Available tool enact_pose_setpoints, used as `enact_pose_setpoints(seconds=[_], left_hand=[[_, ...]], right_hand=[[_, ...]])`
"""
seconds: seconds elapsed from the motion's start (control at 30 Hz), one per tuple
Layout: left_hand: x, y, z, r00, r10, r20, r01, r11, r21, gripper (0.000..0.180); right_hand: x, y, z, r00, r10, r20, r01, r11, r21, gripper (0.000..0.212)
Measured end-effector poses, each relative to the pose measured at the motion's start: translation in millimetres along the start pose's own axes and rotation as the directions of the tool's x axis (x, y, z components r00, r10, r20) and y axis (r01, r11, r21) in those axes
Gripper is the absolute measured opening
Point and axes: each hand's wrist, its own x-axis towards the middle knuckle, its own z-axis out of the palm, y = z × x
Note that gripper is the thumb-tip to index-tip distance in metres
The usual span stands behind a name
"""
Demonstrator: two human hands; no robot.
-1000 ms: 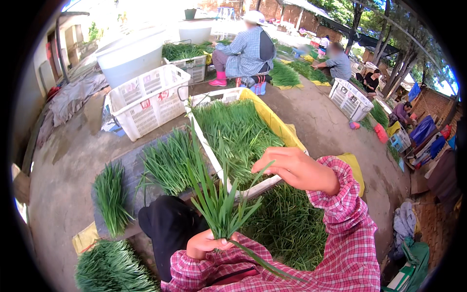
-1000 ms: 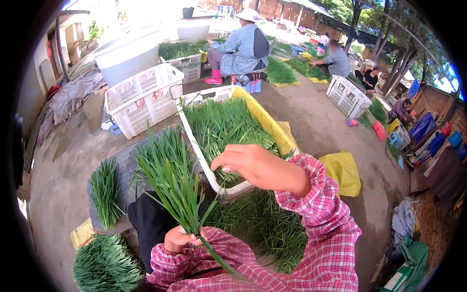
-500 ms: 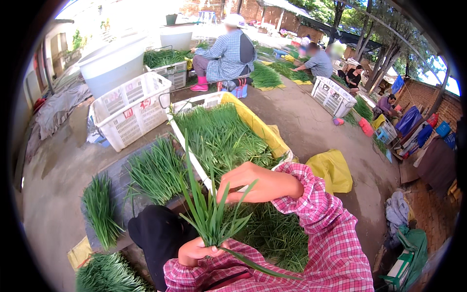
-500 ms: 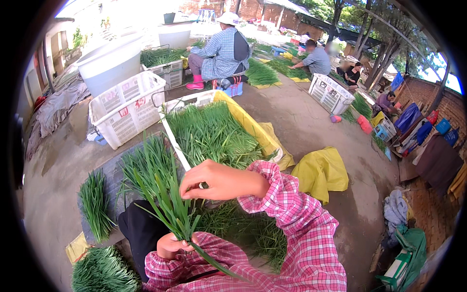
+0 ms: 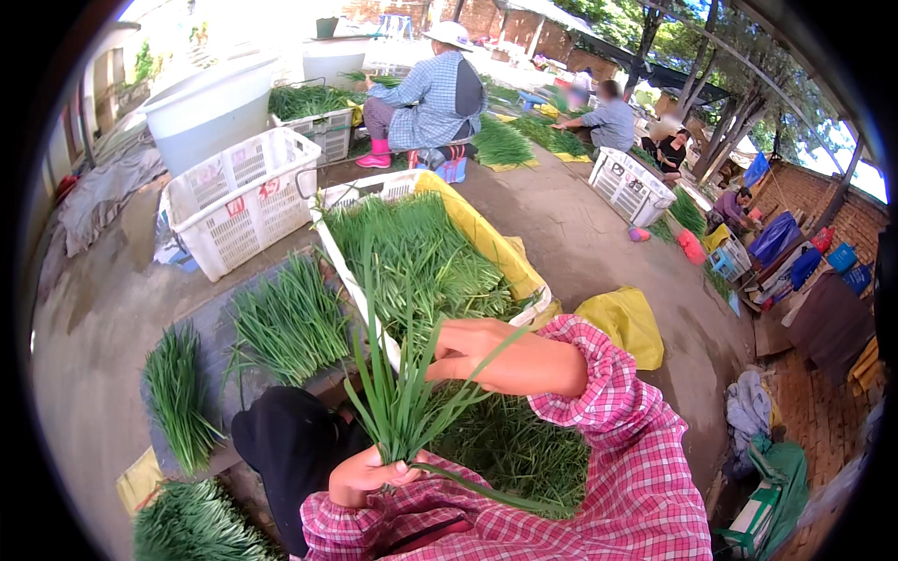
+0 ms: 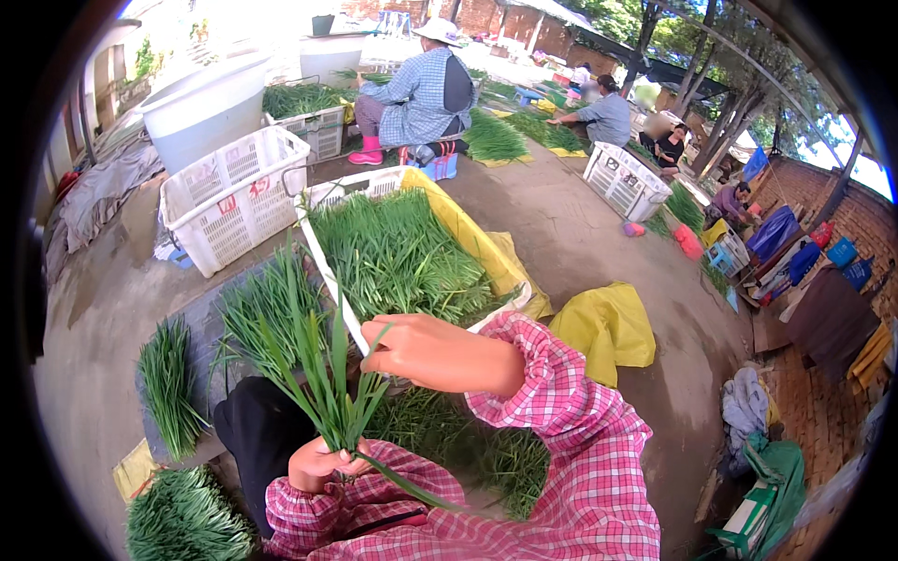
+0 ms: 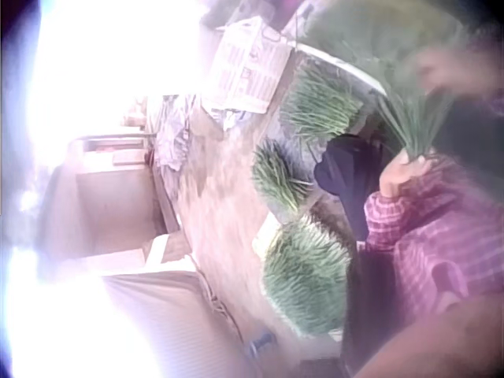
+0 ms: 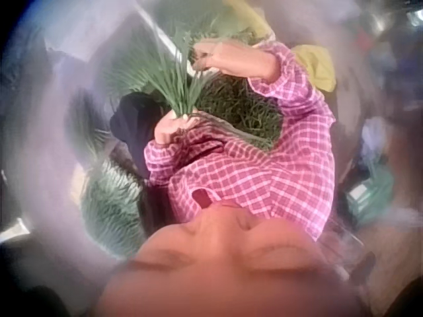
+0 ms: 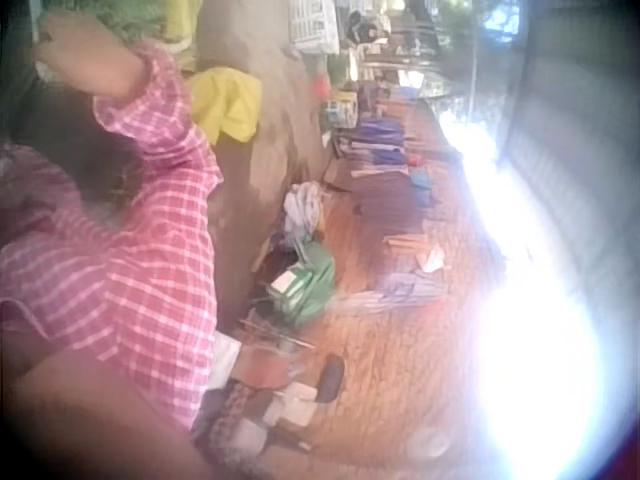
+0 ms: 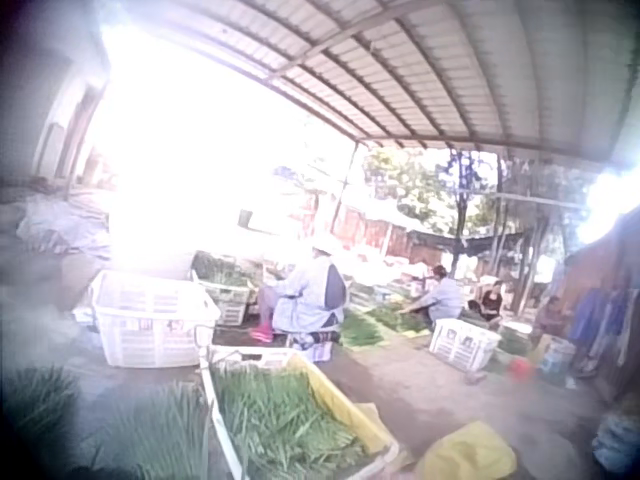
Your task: The person holds a bunch of green chives and removes individual yellowed or damaged leaves by hand. They place the cleaned bunch onto a wooden board and pick up another from a pile.
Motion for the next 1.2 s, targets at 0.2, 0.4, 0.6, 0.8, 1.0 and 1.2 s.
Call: enact_pose_setpoints(seconds=[0.2, 0.4, 0.6, 0.8, 1.0, 1.2], left_hand=[[1, 7, 9, 0.997, -0.052, -0.064, 0.059, 0.992, 0.11, 0.026], [7, 16, 18, 0.988, -0.036, -0.147, 0.107, 0.851, 0.514, 0.028], [14, 22, 31, 0.989, 0.129, -0.077, -0.052, 0.775, 0.629, 0.027], [8, 33, 43, 0.983, 0.08, -0.164, 0.081, 0.617, 0.783, 0.025], [13, 30, 43, 0.994, 0.018, -0.104, 0.075, 0.569, 0.819, 0.028], [12, 35, 42, 0.986, -0.109, -0.123, 0.162, 0.526, 0.835, 0.029]], right_hand=[[1, -3, -1, 1.0, 0.001, 0.024, -0.001, 1.0, 0.028, 0.031], [-7, -1, 9, 0.988, 0.132, -0.083, -0.108, 0.963, 0.246, 0.012], [-25, -3, 2, 0.962, 0.145, -0.233, -0.096, 0.973, 0.209, 0.015], [-35, 15, -7, 0.901, 0.375, -0.218, -0.22, 0.829, 0.514, 0.016], [-27, 4, -22, 0.988, 0.149, -0.052, -0.074, 0.728, 0.681, 0.024], [-19, 4, -32, 0.98, -0.093, 0.176, -0.073, 0.655, 0.752, 0.032]])
